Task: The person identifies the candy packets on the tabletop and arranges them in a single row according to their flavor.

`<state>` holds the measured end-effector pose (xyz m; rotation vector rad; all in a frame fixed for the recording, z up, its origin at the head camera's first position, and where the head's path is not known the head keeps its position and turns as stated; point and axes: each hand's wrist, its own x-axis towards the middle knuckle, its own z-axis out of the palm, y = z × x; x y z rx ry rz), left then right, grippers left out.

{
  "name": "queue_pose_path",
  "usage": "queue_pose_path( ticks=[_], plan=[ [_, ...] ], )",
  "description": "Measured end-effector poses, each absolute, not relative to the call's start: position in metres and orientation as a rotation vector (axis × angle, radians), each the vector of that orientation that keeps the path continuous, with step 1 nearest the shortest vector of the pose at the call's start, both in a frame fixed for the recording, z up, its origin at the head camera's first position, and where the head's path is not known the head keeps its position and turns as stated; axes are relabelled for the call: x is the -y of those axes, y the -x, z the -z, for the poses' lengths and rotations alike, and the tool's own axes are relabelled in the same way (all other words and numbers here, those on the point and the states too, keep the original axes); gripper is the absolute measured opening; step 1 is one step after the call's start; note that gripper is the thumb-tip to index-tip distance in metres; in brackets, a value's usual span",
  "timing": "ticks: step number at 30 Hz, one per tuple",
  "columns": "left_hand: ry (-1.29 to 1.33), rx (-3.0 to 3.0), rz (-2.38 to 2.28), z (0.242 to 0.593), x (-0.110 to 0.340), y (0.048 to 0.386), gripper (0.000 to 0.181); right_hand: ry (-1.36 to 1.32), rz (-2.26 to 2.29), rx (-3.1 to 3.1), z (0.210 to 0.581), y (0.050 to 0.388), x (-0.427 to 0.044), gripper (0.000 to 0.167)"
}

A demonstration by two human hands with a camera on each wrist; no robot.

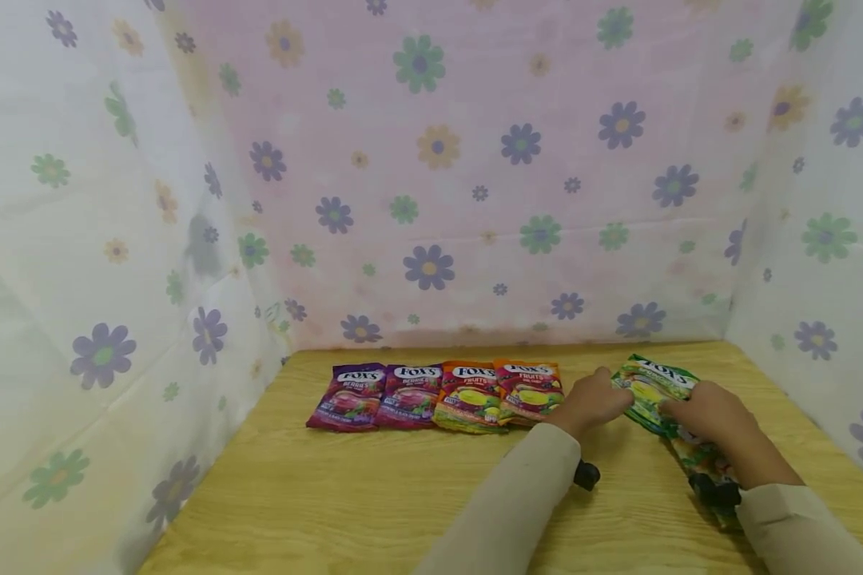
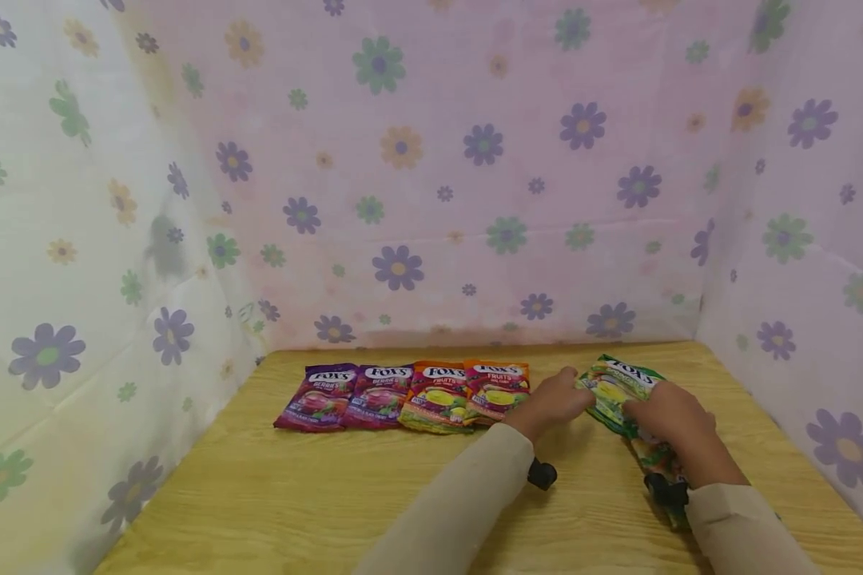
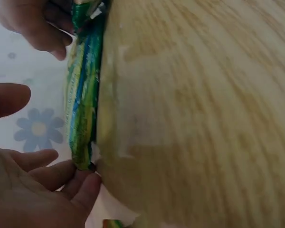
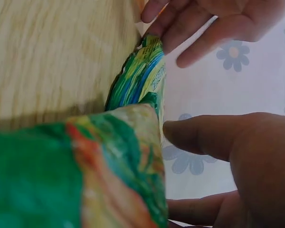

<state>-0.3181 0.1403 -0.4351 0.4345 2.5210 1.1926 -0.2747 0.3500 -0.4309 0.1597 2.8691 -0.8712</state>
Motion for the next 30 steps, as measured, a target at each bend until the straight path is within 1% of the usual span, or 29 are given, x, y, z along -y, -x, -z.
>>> queue_pose_path(
  ticks=[3,5,7,10,12,18,23,27,30],
  plan=[
    [-0.401,-2.487,-1.279,0.436,-0.142,0.319,0.069,-0.167,0.924,-2.854,0.432,0.276,-0.350,0.045],
    [-0.363,-2.450,-1.376,0.436,-0.143,0.319,0.064,-0.126,0.897,-2.897,0.432,0.278,-0.350,0.048],
    [-0.342,-2.411,-1.469,0.437,-0.143,0.321,0.060,-0.088,0.852,-2.948,0.432,0.280,-0.350,0.056],
    [-0.332,-2.386,-1.549,0.437,-0.142,0.323,0.060,-0.038,0.819,-3.025,0.431,0.283,-0.349,0.076],
    [-0.347,-2.369,-1.583,0.436,-0.140,0.325,0.063,-0.050,0.847,-3.040,0.431,0.284,-0.349,0.079],
    [-0.368,-2.385,-1.632,0.433,-0.138,0.329,0.066,-0.086,1.018,-3.082,0.429,0.280,-0.345,0.081],
    [-0.353,-2.422,-1.688,0.426,-0.135,0.327,0.058,-0.120,1.160,-3.086,0.424,0.277,-0.341,0.082],
    [-0.332,-2.422,-1.777,0.420,-0.130,0.324,0.050,-0.097,1.235,-3.084,0.418,0.276,-0.336,0.079],
    [-0.354,-2.428,-1.824,0.419,-0.124,0.322,0.049,-0.073,1.267,-3.092,0.415,0.274,-0.332,0.075]
  ],
)
